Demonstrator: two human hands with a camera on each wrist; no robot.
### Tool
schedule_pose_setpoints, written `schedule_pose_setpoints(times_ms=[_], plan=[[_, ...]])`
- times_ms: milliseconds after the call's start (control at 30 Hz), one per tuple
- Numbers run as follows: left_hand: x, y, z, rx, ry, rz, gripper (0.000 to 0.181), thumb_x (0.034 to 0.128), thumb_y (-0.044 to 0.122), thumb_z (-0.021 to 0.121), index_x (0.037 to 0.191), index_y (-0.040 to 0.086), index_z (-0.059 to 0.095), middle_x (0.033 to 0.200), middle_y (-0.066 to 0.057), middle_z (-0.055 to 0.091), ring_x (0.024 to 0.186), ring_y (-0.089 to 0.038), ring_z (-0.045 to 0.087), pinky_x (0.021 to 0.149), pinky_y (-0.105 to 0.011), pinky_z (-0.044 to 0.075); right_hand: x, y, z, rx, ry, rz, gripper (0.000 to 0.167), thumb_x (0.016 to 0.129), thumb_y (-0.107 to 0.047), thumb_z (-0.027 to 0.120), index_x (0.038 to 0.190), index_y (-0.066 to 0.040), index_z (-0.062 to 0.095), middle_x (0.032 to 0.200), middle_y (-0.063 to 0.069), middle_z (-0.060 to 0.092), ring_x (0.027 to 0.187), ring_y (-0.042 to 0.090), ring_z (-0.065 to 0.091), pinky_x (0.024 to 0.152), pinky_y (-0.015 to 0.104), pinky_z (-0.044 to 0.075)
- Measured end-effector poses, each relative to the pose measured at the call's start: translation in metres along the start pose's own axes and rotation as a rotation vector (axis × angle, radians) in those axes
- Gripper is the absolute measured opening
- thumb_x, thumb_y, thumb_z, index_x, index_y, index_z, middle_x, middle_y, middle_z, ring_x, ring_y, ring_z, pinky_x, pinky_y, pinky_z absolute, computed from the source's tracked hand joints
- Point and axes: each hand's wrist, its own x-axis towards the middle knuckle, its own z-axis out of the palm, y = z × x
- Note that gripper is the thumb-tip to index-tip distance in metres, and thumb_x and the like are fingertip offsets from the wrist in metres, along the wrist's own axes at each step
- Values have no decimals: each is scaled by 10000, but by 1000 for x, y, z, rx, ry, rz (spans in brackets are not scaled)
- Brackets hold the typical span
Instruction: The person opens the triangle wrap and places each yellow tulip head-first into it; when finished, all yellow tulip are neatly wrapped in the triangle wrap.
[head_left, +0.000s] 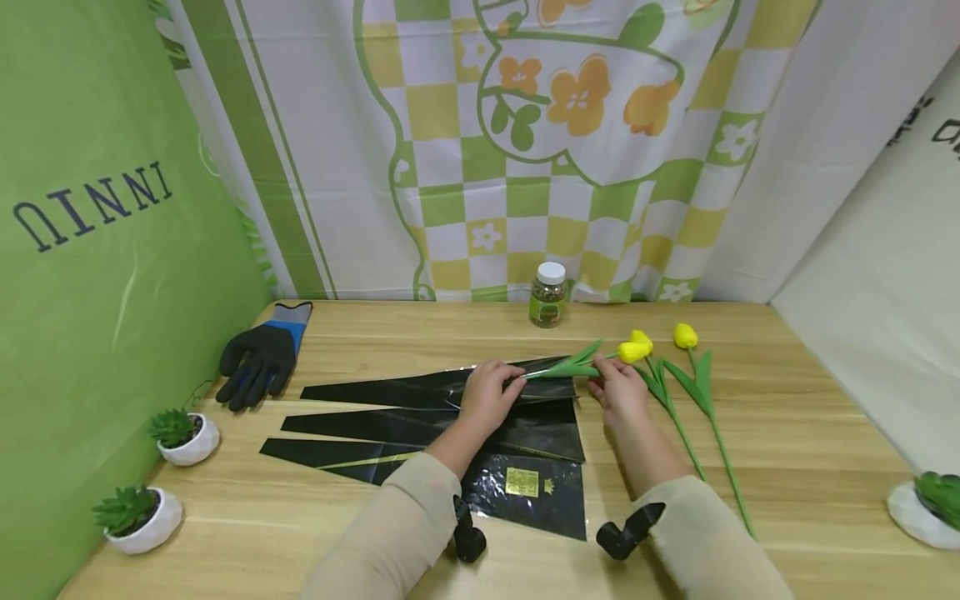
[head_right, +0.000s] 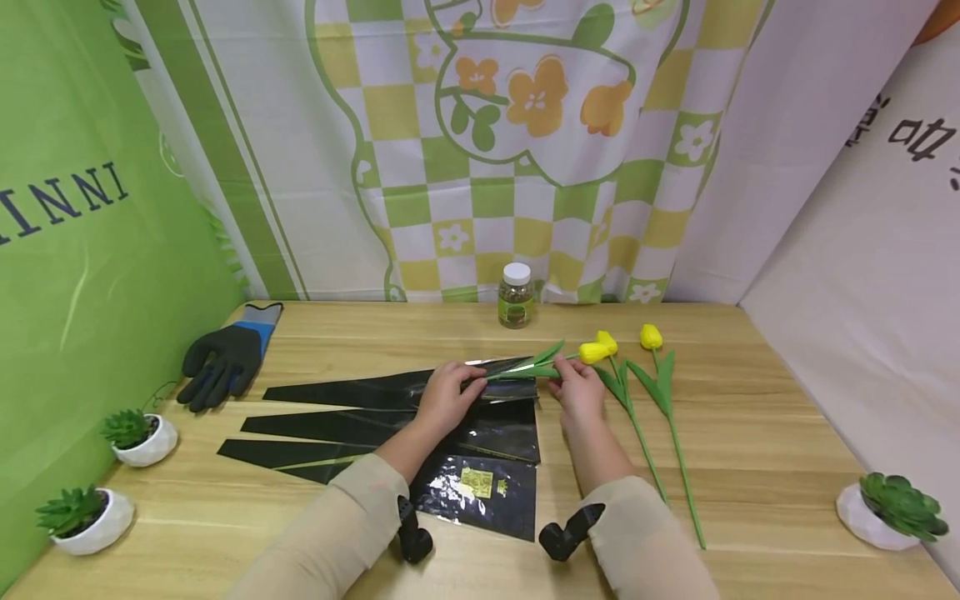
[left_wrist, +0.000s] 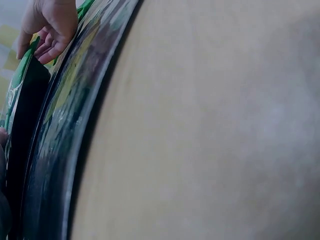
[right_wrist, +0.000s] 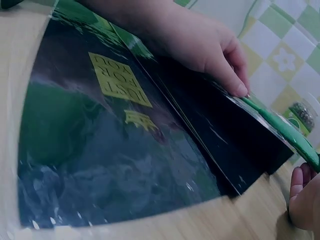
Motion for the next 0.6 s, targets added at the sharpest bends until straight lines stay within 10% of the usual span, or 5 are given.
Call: schedule_pose_setpoints(times_ms=[433, 600], plan=[[0, -3, 2, 7, 21, 13, 232, 966, 260, 624, 1130, 142, 738, 1081, -52, 692, 1043, -246, 617, 984, -438, 464, -2, -2, -1, 27, -47, 20, 110, 1000, -188, 552, 1017, -150, 450, 918, -61, 562, 824, 63, 570, 770, 192, 538], [-2, -1, 0, -18, 6, 9, 238, 968, 254, 623, 1135, 127, 734, 1087, -63, 690, 1041, -254, 619, 980, -447, 469, 0, -4, -11, -17, -68, -1, 344, 1004, -195, 549, 1308, -115, 408, 888, -86, 598, 788, 50, 603, 795, 210, 554]])
